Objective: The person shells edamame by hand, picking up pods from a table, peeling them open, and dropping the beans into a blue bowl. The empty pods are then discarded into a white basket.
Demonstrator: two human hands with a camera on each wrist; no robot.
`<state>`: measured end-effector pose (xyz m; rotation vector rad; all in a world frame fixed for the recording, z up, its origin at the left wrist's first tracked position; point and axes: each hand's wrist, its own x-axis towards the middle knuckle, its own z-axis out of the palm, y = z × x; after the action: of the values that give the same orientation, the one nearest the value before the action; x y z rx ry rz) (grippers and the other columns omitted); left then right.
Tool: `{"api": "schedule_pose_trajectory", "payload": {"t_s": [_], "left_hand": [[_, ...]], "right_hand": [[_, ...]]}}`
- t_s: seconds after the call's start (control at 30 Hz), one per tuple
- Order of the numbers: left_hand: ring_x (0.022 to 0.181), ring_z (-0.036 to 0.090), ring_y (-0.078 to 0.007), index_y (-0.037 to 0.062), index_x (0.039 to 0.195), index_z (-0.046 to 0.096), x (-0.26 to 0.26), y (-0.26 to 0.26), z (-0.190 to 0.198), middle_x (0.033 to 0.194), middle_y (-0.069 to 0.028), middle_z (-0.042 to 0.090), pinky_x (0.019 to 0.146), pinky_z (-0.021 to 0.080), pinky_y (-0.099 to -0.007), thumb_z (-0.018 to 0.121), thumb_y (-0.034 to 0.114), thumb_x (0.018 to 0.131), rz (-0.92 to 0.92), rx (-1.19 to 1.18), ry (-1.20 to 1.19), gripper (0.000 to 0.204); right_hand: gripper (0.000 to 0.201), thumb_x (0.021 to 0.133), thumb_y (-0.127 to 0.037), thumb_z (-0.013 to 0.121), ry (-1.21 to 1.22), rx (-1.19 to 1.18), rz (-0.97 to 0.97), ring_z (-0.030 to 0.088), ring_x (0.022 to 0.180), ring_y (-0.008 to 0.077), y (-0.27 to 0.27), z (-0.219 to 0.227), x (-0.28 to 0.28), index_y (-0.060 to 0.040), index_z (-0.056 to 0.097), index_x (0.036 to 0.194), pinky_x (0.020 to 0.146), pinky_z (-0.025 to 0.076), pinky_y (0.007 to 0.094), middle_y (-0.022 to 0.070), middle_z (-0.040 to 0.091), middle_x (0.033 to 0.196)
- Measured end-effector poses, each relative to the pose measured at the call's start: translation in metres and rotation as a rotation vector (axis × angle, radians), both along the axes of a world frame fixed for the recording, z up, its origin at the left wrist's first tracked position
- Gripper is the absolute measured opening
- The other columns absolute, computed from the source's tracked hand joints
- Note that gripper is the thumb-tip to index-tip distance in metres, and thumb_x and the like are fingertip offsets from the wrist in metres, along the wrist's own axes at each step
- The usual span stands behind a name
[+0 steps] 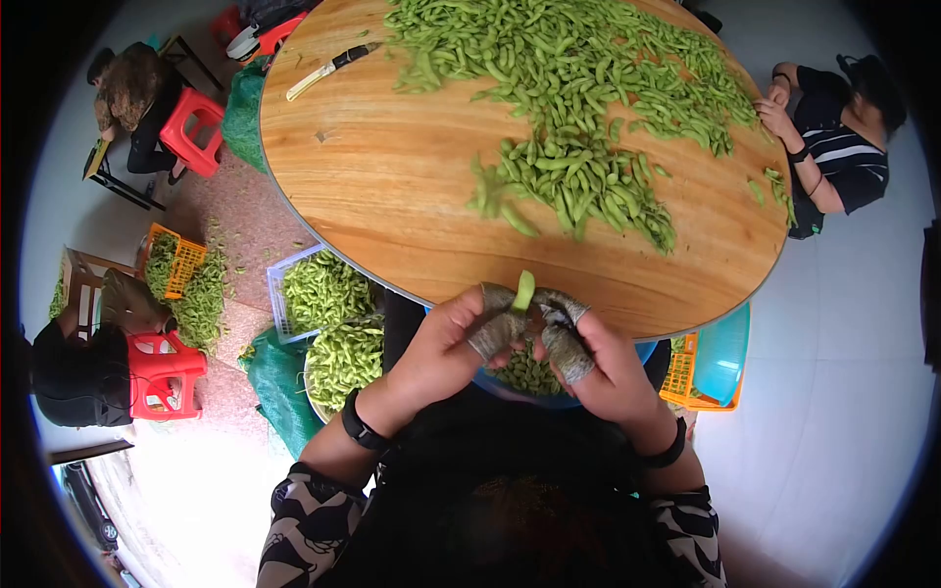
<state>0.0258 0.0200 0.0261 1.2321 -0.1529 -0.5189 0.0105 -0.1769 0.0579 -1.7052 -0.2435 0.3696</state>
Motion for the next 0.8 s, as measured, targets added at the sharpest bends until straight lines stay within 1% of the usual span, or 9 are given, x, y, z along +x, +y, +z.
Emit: {"api": "schedule_pose_trajectory", "payload": {"t_s": [0.27, 0.33, 0.37, 0.47, 0.57, 0.63, 0.67, 0.73, 0.8], "left_hand": [[0.073, 0.06, -0.0126, 0.003, 0.103, 0.056, -0.005, -0.009, -0.004, 0.086, -0.0032, 0.063, 0.066, 0.049, -0.0258, 0.059, 0.002, 0.09, 0.033, 0.261, -0.334, 0.014], [0.074, 0.065, -0.0244, 0.0018, 0.102, 0.056, -0.005, -0.01, -0.007, 0.087, -0.0112, 0.064, 0.065, 0.052, -0.0303, 0.061, -0.001, 0.086, 0.087, 0.404, -0.546, 0.017], [0.074, 0.065, -0.0244, 0.0018, 0.102, 0.056, -0.006, -0.011, -0.007, 0.087, -0.0112, 0.064, 0.065, 0.052, -0.0303, 0.061, -0.001, 0.086, 0.083, 0.406, -0.547, 0.017], [0.074, 0.065, -0.0339, 0.0021, 0.101, 0.057, -0.008, -0.014, -0.005, 0.089, -0.0178, 0.064, 0.064, 0.052, -0.0337, 0.063, -0.002, 0.082, 0.172, 0.745, -0.944, 0.021], [0.074, 0.063, -0.0386, 0.001, 0.101, 0.057, -0.009, -0.015, -0.006, 0.089, -0.0204, 0.063, 0.063, 0.052, -0.0362, 0.065, 0.0, 0.08, 0.172, 0.787, -0.959, 0.023], [0.068, 0.064, -0.0287, 0.0017, 0.103, 0.059, -0.006, -0.013, -0.008, 0.087, -0.0155, 0.065, 0.059, 0.051, -0.0318, 0.064, 0.003, 0.083, 0.169, 0.566, -0.957, 0.021], [0.068, 0.064, -0.0287, 0.0017, 0.103, 0.059, -0.006, -0.009, -0.007, 0.087, -0.0155, 0.065, 0.059, 0.051, -0.0318, 0.064, 0.003, 0.083, 0.168, 0.567, -0.958, 0.021], [0.065, 0.061, -0.0151, 0.004, 0.105, 0.061, -0.009, 0.001, -0.005, 0.086, -0.0082, 0.066, 0.058, 0.048, -0.0244, 0.063, 0.006, 0.088, -0.146, -0.038, -0.022, 0.018], [0.065, 0.059, -0.0106, 0.0053, 0.105, 0.061, -0.007, 0.002, -0.006, 0.085, -0.0048, 0.065, 0.058, 0.046, -0.0215, 0.062, 0.007, 0.089, -0.185, -0.105, 0.068, 0.016]], "right_hand": [[0.019, 0.086, 0.001, 0.05, 0.028, 0.035, 0.02, 0.056, 0.073, 0.013, -0.005, -0.005, -0.002, 0.0026, 0.054, 0.105, 0.069, 0.046, 0.0277, 0.0068, 0.059, 0.079], [0.021, 0.086, 0.001, 0.051, 0.028, 0.003, 0.003, 0.056, 0.072, 0.013, -0.006, -0.006, -0.003, 0.0025, 0.054, 0.107, 0.068, 0.047, 0.0278, 0.0073, 0.059, 0.08], [0.021, 0.086, 0.001, 0.051, 0.027, 0.005, -0.001, 0.056, 0.072, 0.013, -0.006, -0.008, -0.003, 0.0025, 0.054, 0.107, 0.068, 0.047, 0.0278, 0.0073, 0.059, 0.08], [0.024, 0.085, 0.001, 0.053, -0.037, -0.021, -0.057, 0.057, 0.073, 0.0131, -0.006, -0.015, -0.003, 0.0013, 0.053, 0.109, 0.069, 0.047, 0.0273, 0.0064, 0.06, 0.081], [0.026, 0.088, -0.002, 0.053, 0.217, 0.152, -0.064, 0.053, 0.063, 0.0109, -0.009, -0.015, -0.001, -0.0023, 0.053, 0.114, 0.058, 0.045, 0.0254, 0.0036, 0.057, 0.079], [0.026, 0.092, -0.006, 0.051, 0.582, 0.5, 0.003, 0.044, 0.053, 0.0067, -0.015, -0.018, -0.001, -0.0067, 0.052, 0.118, 0.046, 0.037, 0.022, 0.0005, 0.053, 0.075], [0.026, 0.092, -0.006, 0.051, 0.582, 0.501, 0.003, 0.044, 0.053, 0.0067, -0.019, -0.019, -0.002, -0.0067, 0.052, 0.118, 0.046, 0.037, 0.022, 0.0005, 0.053, 0.075], [0.025, 0.095, -0.01, 0.049, 0.765, 0.801, 0.15, 0.035, 0.05, 0.0036, -0.025, -0.021, -0.007, -0.0096, 0.05, 0.12, 0.041, 0.028, 0.0191, -0.0006, 0.05, 0.073], [0.025, 0.095, -0.01, 0.049, 0.797, 0.827, 0.153, 0.037, 0.05, 0.004, -0.026, -0.02, -0.008, -0.0094, 0.05, 0.119, 0.042, 0.029, 0.0193, -0.0003, 0.05, 0.074]]}}
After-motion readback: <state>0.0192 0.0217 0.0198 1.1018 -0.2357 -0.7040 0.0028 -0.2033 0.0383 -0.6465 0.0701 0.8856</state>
